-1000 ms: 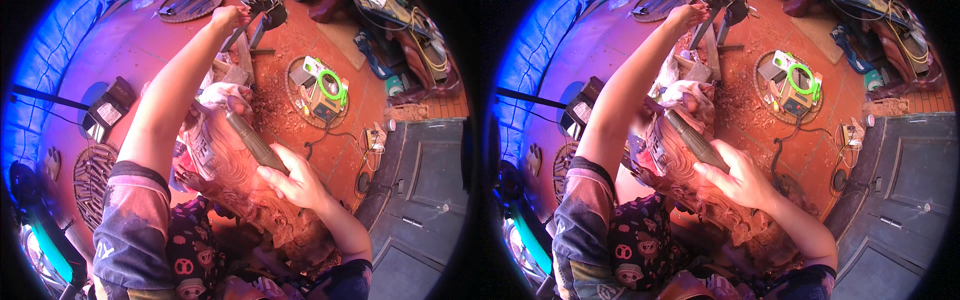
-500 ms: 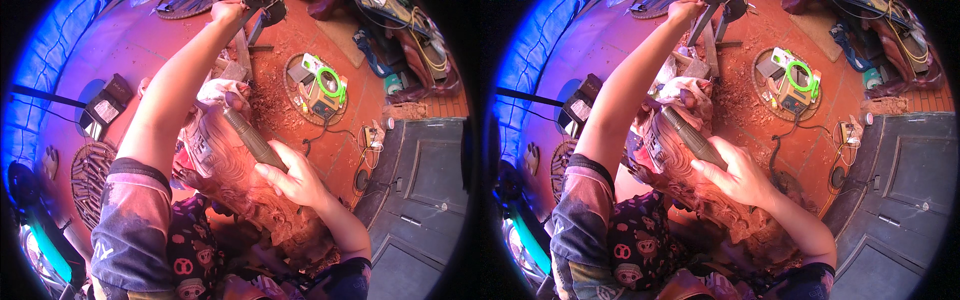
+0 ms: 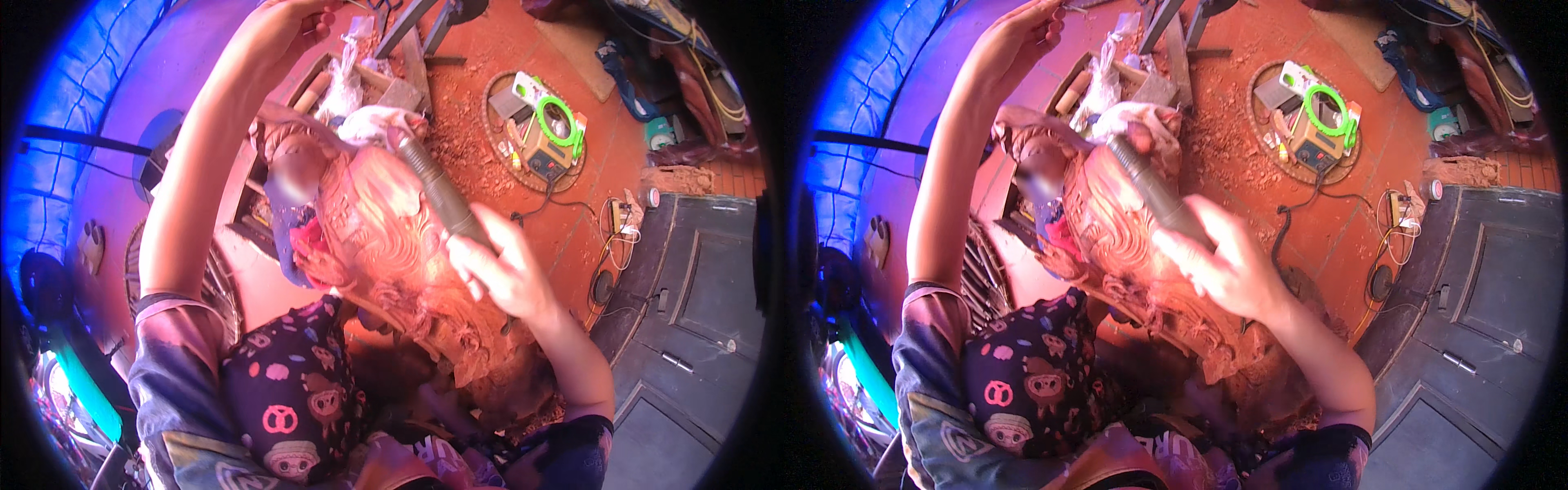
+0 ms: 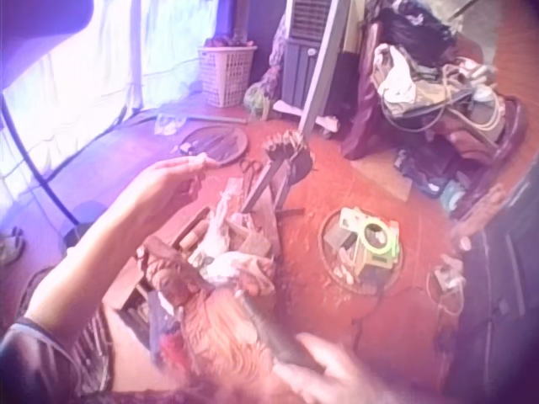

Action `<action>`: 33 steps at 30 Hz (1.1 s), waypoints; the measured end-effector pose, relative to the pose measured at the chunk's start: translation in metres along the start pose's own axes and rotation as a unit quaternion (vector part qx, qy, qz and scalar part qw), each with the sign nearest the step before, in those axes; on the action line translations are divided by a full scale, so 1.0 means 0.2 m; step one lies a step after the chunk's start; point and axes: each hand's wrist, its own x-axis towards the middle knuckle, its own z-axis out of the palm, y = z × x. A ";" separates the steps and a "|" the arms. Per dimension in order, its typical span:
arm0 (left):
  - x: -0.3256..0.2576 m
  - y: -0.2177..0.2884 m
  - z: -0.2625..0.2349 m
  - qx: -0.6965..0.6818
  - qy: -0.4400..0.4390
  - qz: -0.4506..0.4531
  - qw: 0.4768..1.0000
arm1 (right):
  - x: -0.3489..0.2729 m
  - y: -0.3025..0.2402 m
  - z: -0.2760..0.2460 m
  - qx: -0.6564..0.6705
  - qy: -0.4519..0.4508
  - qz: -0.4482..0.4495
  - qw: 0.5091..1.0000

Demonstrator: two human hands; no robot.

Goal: The person carves a wooden sculpture of a figure using a rotary tool and a wooden mallet. They switch between tools to refine details on the sculpture's surface and hair.

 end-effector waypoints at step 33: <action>-0.57 0.04 0.41 -0.142 -0.099 -0.042 0.984 | -0.01 -0.05 -0.07 0.037 -0.048 -0.041 0.997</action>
